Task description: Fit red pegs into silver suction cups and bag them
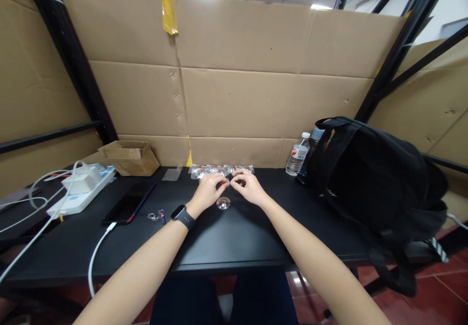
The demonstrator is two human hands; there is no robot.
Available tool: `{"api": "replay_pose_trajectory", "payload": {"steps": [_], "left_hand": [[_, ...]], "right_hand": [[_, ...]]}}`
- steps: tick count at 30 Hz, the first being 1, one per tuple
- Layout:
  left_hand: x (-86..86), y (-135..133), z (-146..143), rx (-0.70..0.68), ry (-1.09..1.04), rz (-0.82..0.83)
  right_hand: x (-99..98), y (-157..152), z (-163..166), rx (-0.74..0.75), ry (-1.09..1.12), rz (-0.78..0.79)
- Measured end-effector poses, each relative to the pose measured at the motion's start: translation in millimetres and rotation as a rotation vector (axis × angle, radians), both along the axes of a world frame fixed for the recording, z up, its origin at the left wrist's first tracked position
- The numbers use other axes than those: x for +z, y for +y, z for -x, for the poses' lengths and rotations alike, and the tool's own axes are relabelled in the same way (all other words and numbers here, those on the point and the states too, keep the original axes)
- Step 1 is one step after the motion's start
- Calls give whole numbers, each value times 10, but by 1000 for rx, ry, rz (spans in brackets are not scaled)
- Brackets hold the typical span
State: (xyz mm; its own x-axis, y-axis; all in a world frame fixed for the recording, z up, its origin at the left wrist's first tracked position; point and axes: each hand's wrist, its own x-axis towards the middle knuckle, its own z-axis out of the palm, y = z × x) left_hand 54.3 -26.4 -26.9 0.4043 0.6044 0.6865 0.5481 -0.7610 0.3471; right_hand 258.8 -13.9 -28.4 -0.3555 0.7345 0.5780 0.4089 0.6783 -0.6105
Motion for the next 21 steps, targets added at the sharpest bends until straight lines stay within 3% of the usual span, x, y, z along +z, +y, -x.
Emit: {"api": "replay_pose_trajectory", "payload": {"steps": [13, 21], "left_hand": [[22, -27, -23, -38, -1, 36], [41, -64, -1, -94, -62, 132]], "right_hand": [[-111, 47, 11, 73, -39, 33], [-63, 39, -6, 59, -35, 57]]}}
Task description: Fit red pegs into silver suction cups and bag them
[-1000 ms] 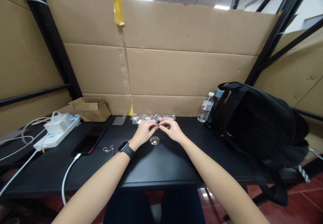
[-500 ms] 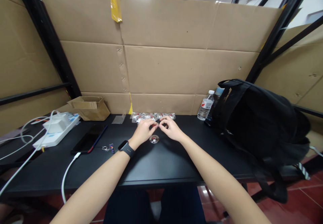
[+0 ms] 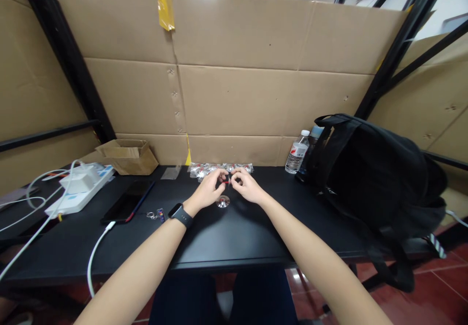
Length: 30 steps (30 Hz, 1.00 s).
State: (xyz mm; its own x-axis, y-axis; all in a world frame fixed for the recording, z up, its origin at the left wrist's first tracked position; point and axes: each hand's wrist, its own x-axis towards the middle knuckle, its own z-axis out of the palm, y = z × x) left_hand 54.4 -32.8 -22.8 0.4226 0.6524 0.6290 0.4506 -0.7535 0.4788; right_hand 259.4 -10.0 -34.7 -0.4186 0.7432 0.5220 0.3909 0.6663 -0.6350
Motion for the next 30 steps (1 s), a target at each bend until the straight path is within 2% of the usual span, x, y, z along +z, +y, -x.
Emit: {"api": "replay_pose_trajectory", "payload": {"steps": [5, 14, 23, 26, 30], "left_hand": [[27, -33, 4, -51, 58, -27], [-37, 78, 57, 19, 77, -20], [-100, 113, 109, 46, 131, 4], [-75, 93, 138, -54, 186, 62], [-86, 95, 161, -225, 267, 174]], "right_hand": [[-7, 9, -7, 20, 5, 20], [-3, 41, -42, -4, 11, 57], [-32, 111, -143, -65, -97, -13], [-29, 142, -210, -80, -212, -100], [11, 157, -296, -123, -314, -81]]}}
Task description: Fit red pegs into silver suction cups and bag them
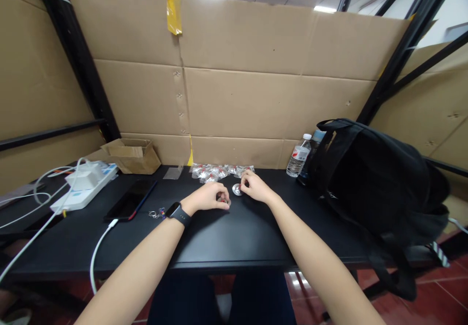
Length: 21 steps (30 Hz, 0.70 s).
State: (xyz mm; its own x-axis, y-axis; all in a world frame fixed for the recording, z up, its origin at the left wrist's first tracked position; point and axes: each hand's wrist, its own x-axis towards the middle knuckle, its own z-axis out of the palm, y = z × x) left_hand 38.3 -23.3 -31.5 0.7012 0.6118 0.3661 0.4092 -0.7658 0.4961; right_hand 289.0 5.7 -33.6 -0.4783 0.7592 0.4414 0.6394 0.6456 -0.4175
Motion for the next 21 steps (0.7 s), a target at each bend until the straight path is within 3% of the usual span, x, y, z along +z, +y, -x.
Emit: {"api": "replay_pose_trajectory", "payload": {"steps": [6, 17, 21], "left_hand": [[-46, 37, 12, 27, 68, 8], [33, 9, 14, 181, 240, -247], [24, 24, 27, 233, 198, -168]], "right_hand": [[42, -39, -35, -72, -71, 30], [-11, -37, -22, 74, -191, 114], [-17, -17, -11, 64, -208, 121]]}}
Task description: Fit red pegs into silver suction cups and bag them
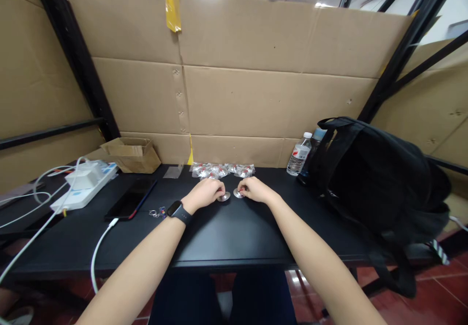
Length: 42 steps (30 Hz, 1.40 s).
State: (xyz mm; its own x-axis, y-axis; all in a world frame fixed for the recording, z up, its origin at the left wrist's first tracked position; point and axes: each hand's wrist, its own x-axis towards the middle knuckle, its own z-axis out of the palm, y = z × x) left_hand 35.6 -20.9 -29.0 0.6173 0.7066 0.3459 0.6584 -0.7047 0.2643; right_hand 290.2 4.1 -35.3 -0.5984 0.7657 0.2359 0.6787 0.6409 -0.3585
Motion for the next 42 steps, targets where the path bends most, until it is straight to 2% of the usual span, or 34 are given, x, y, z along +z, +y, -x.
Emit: {"api": "replay_pose_trajectory", "payload": {"steps": [3, 8, 15, 18, 25, 33, 42], "left_hand": [[-20, 23, 13, 29, -100, 71], [-38, 22, -25, 75, -240, 72], [-37, 33, -91, 99, -450, 168], [-42, 61, -104, 85, -568, 230], [-71, 62, -152, 27, -674, 294], [-49, 24, -171, 24, -688, 313], [-88, 78, -158, 14, -703, 309]], "right_hand": [[11, -7, -8, -16, 4, -5], [24, -44, 27, -15, 103, 37], [82, -66, 189, -9, 684, 149], [116, -98, 236, -17, 794, 164], [41, -147, 372, -3, 846, 206], [17, -205, 378, 15, 934, 512], [98, -256, 360, 67, 936, 580]]}}
